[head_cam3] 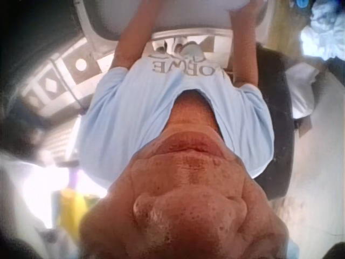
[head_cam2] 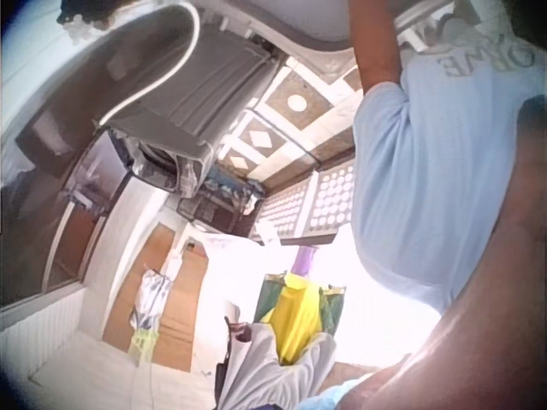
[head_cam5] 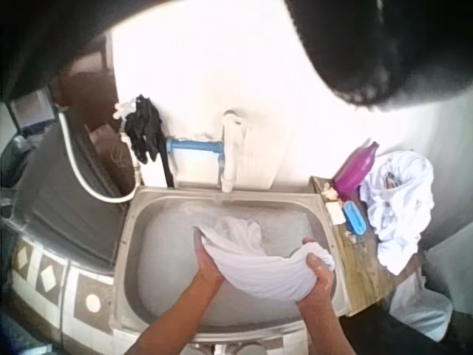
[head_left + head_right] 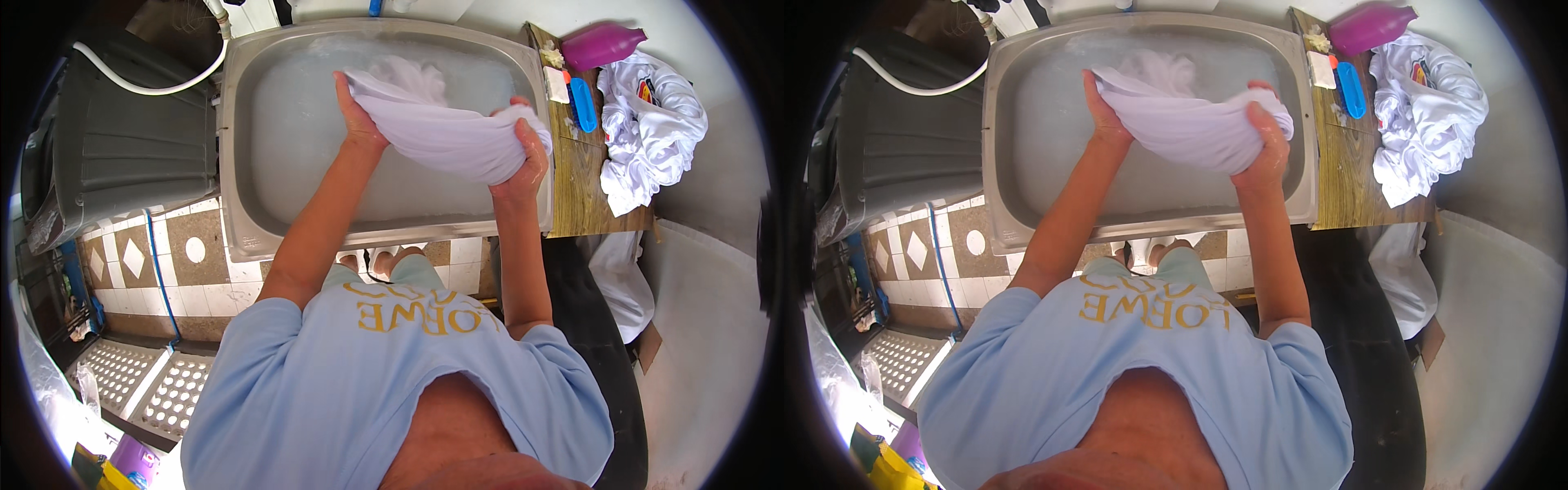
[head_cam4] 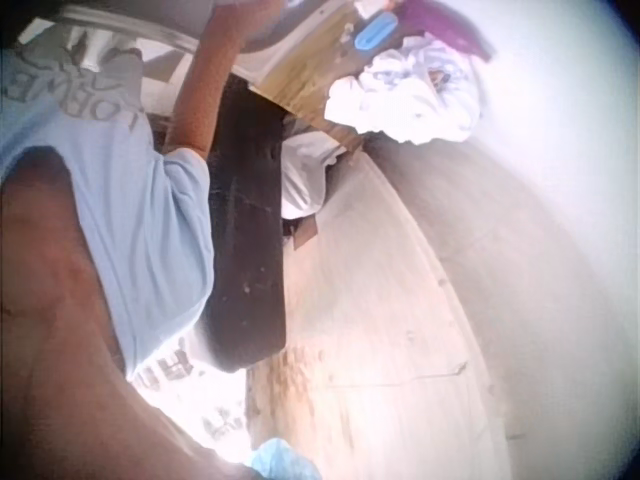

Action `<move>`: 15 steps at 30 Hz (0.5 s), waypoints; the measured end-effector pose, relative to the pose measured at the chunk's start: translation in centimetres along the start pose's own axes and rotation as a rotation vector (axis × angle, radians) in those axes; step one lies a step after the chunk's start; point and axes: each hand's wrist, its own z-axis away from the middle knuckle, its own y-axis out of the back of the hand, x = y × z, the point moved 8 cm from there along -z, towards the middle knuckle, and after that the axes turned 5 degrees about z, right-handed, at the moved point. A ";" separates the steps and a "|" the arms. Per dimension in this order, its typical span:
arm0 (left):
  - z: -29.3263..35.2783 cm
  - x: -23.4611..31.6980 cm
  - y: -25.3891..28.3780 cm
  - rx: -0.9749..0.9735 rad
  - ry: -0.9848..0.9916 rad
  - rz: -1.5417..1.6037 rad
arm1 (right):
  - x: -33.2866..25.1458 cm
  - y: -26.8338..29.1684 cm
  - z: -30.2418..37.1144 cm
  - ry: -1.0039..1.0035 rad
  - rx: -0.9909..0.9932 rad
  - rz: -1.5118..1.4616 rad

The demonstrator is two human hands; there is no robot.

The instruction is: The person washes white shirts by hand in a sink filled with soapy water, wrings one shirt out, applies liquid from a purple bottle to stains, and repeats the process for multiple shirts.

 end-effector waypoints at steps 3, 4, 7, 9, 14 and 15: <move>-0.1 0.2 -0.7 -0.028 0.050 -0.125 | 5.4 7.1 -2.7 -0.248 0.248 -0.134; -0.4 0.1 -1.1 -0.072 0.066 -0.182 | 7.2 8.1 -4.3 -0.335 0.234 -0.189; -0.2 -1.0 -2.8 -0.110 0.104 -0.446 | 11.2 10.0 -9.7 -0.450 0.144 -0.223; 0.0 -1.3 -4.7 -0.271 0.074 -0.828 | 12.9 9.4 -13.6 -0.476 0.034 -0.203; 1.8 -4.6 -9.7 -0.840 -0.285 -1.999 | 12.1 3.8 -16.8 -0.480 -0.062 0.022; 1.7 -5.2 -9.6 -0.859 -0.296 -2.166 | 12.3 3.5 -17.0 -0.482 -0.001 -0.021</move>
